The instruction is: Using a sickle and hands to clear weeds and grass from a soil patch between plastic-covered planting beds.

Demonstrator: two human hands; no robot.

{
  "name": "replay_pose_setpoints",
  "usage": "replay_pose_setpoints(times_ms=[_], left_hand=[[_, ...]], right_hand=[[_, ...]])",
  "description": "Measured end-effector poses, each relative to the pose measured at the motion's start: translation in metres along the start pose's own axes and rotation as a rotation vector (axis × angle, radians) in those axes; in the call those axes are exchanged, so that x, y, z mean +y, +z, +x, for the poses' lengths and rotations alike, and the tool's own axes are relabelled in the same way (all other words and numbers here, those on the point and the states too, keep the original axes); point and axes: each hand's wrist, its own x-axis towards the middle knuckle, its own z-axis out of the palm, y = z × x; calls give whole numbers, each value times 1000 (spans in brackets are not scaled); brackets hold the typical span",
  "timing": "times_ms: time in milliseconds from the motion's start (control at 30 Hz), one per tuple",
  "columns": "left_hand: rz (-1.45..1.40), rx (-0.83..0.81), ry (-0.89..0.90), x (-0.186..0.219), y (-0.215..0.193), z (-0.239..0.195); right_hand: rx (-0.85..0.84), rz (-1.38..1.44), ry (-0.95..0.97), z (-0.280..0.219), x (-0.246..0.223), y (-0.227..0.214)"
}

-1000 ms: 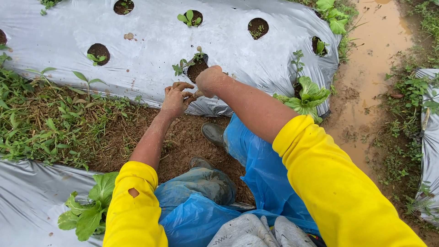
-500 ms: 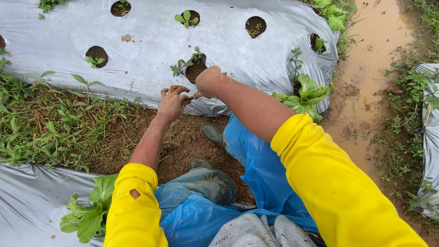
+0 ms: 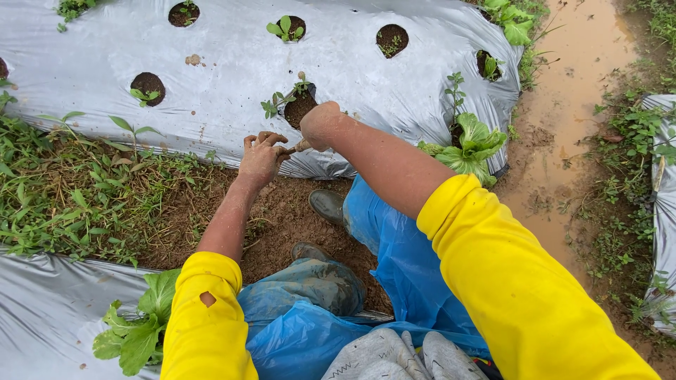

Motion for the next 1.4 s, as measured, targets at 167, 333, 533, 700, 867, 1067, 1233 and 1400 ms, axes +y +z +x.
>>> replay_pose_setpoints(times_ms=[167,333,533,700,867,1067,1233,1400], left_hand=[[14,-15,-5,-2,-4,0],[7,-12,-21,-3,-8,-3],[8,-24,-30,-9,-6,-4],[-2,-12,-47,-12,-6,-6],[-34,0,-40,-17,-3,-8],[-84,11,-46,-22,-2,-7],[-97,12,-49,-27,4,-7],[-85,-12,-64,-34,9,-7]], right_hand=[[-33,-10,23,4,0,0],[-31,-7,15,4,0,1],[-13,18,20,3,-2,-1],[-15,13,5,7,0,2],[-42,23,14,13,2,4],[-70,34,29,15,3,2],[-55,38,40,13,3,3],[-75,59,40,9,4,-1]])
